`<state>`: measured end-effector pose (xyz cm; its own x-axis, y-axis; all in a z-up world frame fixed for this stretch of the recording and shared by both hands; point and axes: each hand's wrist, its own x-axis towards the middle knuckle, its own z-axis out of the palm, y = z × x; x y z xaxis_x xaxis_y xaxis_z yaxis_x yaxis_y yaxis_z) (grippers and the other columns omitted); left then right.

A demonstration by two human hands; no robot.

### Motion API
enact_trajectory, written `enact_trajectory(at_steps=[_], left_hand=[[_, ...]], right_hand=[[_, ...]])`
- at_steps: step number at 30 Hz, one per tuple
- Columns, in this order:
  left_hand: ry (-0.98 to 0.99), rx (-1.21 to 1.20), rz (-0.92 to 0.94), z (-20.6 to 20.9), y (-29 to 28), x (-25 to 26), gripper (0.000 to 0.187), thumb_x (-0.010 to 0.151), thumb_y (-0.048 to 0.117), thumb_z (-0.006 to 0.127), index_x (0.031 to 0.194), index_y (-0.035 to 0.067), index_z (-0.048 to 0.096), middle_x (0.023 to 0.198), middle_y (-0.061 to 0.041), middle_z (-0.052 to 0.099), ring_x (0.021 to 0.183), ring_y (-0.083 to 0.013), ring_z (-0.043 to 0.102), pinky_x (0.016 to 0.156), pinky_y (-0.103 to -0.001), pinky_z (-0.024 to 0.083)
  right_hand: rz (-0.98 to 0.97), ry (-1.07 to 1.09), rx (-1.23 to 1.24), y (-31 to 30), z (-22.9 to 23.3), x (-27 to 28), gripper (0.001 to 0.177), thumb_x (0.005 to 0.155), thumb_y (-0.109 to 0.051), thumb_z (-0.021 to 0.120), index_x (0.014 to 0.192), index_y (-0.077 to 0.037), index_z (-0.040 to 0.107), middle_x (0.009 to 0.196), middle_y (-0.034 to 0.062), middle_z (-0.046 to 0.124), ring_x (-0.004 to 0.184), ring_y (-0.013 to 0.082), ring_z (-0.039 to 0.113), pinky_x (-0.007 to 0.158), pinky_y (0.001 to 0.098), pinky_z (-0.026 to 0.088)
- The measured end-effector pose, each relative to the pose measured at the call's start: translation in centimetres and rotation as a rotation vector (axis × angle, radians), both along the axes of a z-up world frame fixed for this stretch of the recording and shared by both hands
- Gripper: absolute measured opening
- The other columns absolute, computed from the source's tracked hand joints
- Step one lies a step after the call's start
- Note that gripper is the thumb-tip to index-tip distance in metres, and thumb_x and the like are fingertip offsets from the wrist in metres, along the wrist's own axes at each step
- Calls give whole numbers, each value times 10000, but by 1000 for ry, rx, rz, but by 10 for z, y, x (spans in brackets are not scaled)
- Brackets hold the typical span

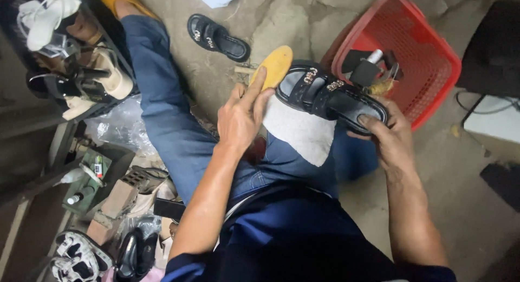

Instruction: The person wipes a white high-heeled shoe with a white cloth, then picks up a black sandal and brushes it with a yellow brush. The person continues to clean the black sandal while seated on the floor.

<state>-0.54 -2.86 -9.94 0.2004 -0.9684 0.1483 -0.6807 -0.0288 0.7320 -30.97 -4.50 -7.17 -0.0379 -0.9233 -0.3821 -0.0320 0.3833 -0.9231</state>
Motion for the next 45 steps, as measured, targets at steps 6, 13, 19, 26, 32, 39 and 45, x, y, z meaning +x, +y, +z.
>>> enact_trajectory(at_steps=[6,13,19,26,32,39,45], left_hand=[[-67,-27,-81,3,-9,12,360,1053,370,627,1387,244,678,756,-56,632,577,-248,653,559,-370,583],[-75,-7,-60,-8,7,0,404,987,478,684,1376,374,663,756,-18,566,632,-287,684,563,-420,587],[-31,7,-58,-2,2,2,421,1011,467,663,1422,388,626,734,-29,531,631,-295,676,558,-424,569],[-8,42,-43,-3,8,0,434,1008,456,661,1431,366,620,743,-52,556,687,-326,701,607,-448,581],[-30,51,-20,1,11,-6,433,986,474,671,1401,353,650,748,-64,588,680,-333,710,594,-457,582],[-27,48,16,1,15,-3,445,987,495,650,1410,357,641,740,-66,554,661,-359,695,578,-465,577],[-2,37,7,-8,16,-7,420,989,494,649,1387,362,659,750,-52,568,671,-339,709,581,-450,580]], right_hand=[[26,29,-48,-5,14,12,535,856,-91,786,1342,24,593,1063,195,668,976,250,685,781,440,641],[33,8,-29,-1,6,6,488,869,-74,766,1315,25,593,1024,200,665,976,282,703,736,473,636],[51,-12,-29,-8,20,13,428,897,-88,743,1278,37,593,1054,222,667,1044,292,682,776,481,614],[123,-180,-83,-2,7,9,755,929,-260,497,1613,-57,250,1465,268,473,1234,380,589,939,648,548],[32,-83,67,34,-86,12,599,1044,-521,437,1518,-176,557,1471,98,583,1370,218,511,1168,447,418],[601,480,233,77,-156,-68,732,1014,-623,486,1462,-56,600,1503,236,545,1435,407,458,1214,559,334],[81,-132,15,20,-72,-58,679,997,-438,352,1586,-102,378,1625,168,408,1450,357,429,1201,584,333]])
